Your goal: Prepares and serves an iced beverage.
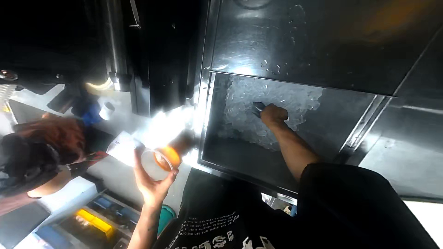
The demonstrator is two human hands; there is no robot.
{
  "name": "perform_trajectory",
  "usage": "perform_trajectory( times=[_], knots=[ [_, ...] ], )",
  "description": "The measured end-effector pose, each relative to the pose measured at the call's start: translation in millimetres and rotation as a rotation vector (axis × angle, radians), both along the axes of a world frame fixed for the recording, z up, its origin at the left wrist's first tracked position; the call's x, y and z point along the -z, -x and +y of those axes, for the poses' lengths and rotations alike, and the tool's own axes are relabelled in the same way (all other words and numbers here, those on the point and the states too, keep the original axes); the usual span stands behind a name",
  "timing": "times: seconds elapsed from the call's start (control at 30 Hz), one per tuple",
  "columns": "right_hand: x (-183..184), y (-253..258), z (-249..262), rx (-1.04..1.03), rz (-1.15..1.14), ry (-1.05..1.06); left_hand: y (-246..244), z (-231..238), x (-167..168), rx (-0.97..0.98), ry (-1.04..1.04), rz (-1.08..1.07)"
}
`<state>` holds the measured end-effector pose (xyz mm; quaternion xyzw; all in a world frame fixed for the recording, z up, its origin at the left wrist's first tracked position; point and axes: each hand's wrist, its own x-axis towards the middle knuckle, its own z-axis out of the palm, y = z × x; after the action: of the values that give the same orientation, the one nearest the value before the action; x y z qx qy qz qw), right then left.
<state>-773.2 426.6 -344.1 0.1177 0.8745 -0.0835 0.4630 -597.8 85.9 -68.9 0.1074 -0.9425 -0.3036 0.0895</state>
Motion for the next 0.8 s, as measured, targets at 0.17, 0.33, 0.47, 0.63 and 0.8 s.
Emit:
perform_trajectory(
  times=[0.17,0.33,0.47,0.63,0.8],
  knots=[
    [39.1,-5.4,-53.1,-0.189,0.026,0.136,1.8,2.4,2.4,0.006,-0.008,0.002],
    [49.8,-20.3,-69.8,-0.24,-0.057,0.263,0.5,-0.4,-0.3,0.014,0.015,-0.023],
    [56.3,-23.3,-54.3,-0.276,0.04,0.373,3.5,0.6,5.5,0.046,-0.019,-0.001],
    [40.0,-46.2,-47.2,-0.333,-0.004,0.518,1.8,-8.2,0.7,0.147,-0.003,-0.005],
    [-21.5,-62.9,-45.9,-0.3,-0.004,0.63,1.3,-13.4,-2.6,0.204,0.009,-0.02]
  ],
)
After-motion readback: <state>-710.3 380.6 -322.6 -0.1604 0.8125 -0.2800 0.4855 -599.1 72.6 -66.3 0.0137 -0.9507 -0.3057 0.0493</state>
